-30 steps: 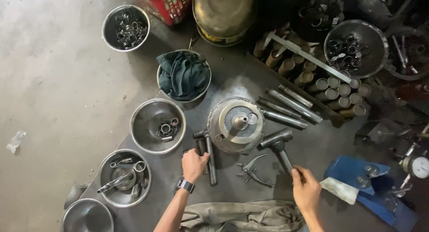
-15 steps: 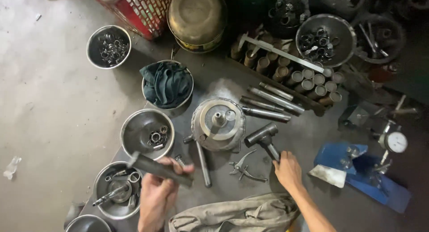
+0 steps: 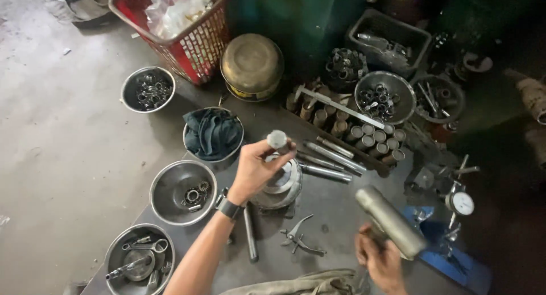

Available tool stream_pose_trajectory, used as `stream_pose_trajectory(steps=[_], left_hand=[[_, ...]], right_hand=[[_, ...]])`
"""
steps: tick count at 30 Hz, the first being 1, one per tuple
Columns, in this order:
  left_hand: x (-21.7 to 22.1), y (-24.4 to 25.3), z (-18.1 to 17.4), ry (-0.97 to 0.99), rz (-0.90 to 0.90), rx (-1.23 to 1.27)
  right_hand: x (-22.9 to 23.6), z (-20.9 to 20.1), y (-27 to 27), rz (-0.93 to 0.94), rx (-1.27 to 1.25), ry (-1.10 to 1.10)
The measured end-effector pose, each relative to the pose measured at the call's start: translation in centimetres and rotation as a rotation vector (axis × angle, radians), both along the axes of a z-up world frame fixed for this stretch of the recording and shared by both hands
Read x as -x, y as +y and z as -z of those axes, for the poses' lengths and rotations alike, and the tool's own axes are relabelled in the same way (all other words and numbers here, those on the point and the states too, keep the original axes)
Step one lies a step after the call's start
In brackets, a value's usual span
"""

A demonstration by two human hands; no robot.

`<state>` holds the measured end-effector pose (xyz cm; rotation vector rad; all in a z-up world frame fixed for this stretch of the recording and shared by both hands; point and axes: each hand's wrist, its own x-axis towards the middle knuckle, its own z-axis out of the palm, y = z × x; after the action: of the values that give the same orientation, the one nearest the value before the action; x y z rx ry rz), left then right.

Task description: The person assembles a mechanical component by inserting a metal rod into a cylindrical housing and securing it with a hammer. They then attach additional circular metal parts to the rod and rotate the assembly to check the fit.

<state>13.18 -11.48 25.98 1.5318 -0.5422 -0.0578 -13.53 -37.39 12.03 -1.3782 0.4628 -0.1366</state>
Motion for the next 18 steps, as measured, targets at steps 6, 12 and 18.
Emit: stream_pose_trajectory(steps=[6,12,18], left_hand=[[0.6,0.2,2.2,0.064,0.026,-0.128],[0.9,0.1,3.4,-0.002,-0.015,-0.194],[0.9,0.2,3.2,-0.032,-0.036,-0.264]], right_hand=[[0.4,-3.4,-0.7,-0.008,0.019,-0.060],[-0.3,-4.5,0.1,-0.045,0.000,0.037],[-3.8,-12.8,1.5,-0.132,0.082,-0.087]])
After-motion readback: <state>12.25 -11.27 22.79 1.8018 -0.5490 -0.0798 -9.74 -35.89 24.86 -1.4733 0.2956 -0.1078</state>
